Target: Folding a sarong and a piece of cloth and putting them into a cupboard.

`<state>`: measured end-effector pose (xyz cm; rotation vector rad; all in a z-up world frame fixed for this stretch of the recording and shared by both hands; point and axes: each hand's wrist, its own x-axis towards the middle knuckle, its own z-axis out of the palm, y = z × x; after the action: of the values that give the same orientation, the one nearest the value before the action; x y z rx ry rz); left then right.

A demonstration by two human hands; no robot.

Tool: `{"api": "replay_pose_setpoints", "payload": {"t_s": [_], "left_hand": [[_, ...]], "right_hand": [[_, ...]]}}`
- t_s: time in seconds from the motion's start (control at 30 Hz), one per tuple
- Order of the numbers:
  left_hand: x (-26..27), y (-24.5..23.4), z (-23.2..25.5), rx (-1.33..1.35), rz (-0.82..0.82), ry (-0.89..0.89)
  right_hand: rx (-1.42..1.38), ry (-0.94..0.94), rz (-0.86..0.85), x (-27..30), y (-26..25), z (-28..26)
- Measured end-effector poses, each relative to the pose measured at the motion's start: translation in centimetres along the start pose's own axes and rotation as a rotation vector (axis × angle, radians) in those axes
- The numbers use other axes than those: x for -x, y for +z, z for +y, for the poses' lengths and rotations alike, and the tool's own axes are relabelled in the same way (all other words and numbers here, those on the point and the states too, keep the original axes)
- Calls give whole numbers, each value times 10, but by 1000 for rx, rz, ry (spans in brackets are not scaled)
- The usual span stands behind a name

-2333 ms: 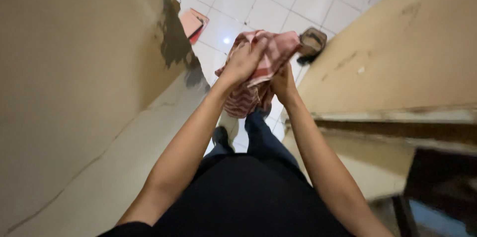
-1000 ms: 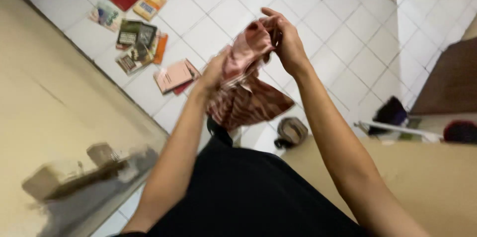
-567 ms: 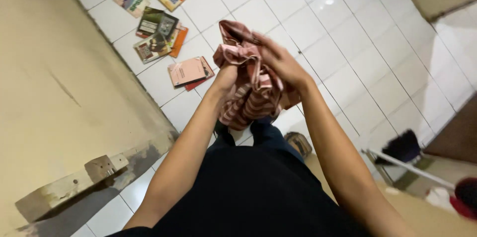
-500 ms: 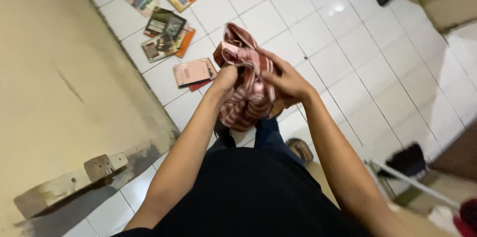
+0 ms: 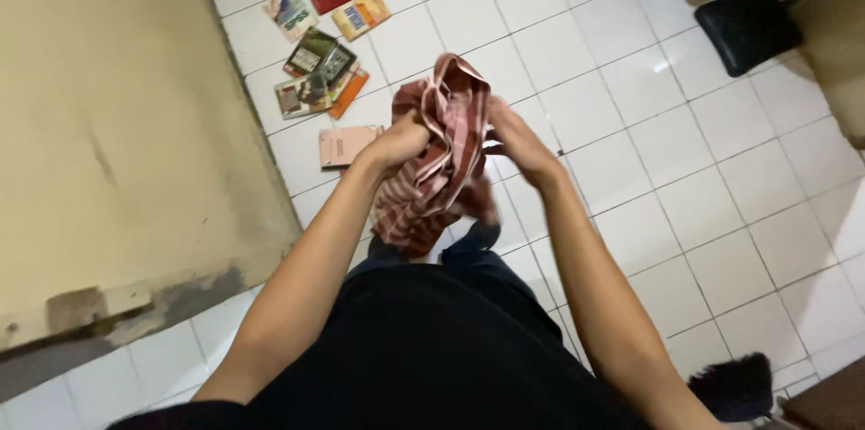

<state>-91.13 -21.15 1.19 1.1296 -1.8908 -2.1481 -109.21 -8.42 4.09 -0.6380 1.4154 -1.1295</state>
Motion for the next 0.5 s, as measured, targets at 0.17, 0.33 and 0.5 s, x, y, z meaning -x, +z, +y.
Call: {"api": "replay_pose_setpoints", "payload": {"t_s": [0.17, 0.33, 0.5], "left_hand": [[-32, 37, 20, 41, 56, 89], [-69, -1, 28, 425, 563, 33], [-82, -110, 28, 1050, 730, 479]], "right_hand": [[78, -280, 181, -31, -42, 30], [-573, -370, 451, -42, -130, 32], [-1093, -525, 574, -38, -280, 78]]}}
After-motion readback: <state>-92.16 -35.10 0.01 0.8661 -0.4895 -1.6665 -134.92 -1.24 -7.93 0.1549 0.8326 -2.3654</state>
